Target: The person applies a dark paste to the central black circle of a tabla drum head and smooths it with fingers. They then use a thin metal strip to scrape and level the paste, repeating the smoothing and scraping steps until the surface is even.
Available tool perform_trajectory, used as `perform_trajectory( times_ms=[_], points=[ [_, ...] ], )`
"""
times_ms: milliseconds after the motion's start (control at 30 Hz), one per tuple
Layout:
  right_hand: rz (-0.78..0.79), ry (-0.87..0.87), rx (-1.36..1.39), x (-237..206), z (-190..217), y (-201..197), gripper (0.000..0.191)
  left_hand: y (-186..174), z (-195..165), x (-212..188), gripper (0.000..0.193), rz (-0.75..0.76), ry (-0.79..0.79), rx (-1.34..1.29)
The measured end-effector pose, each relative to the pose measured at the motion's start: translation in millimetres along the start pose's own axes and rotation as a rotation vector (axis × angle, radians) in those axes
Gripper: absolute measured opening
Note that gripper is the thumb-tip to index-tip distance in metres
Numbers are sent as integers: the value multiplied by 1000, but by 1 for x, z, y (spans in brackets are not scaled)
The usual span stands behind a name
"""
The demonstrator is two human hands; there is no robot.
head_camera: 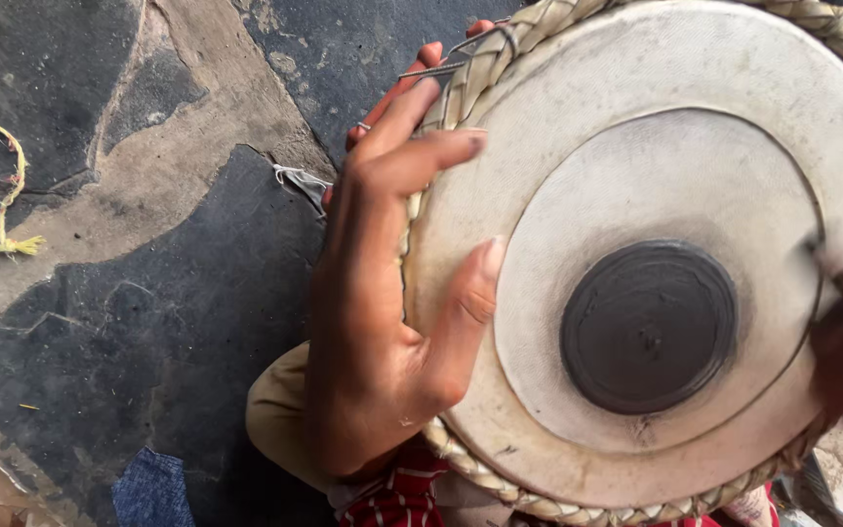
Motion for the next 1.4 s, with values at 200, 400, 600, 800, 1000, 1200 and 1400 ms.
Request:
perform_trajectory(
  times_ms=[200, 400, 600, 800, 1000, 1200, 1400],
  points=[
    [309, -403, 18, 4, 31, -4, 42, 1, 6, -8, 28, 8, -71, -57],
    [403, -492, 0, 14, 46, 3, 43, 1, 5, -8, 28, -26, -52, -37],
    [424, -837, -247, 18, 47, 0, 48, 1, 2, -8, 25, -31, -54, -35],
    [414, -441, -252, 14, 24, -7, 42, 3, 3, -3, 20, -38, -17, -85],
    [238, -314, -130, -4, 35, -9, 35, 1, 1, -4, 24, -17, -59, -23],
    [313, -374, -123, 17, 73, 5, 32, 2, 0, -5, 19, -24, -69, -63],
    [406, -697, -266, 44, 84, 11, 52, 1, 0, -6, 20, -14, -65, -41]
  ],
)
Point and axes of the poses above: each hand's wrist, its own x-axis towards the middle knuckle, its own y-axis out of the palm, z = x × y, the point moved 2 cm from there along x, towards the middle knuckle, and after that the axes turned 15 degrees about -z, right-handed, at the moved point
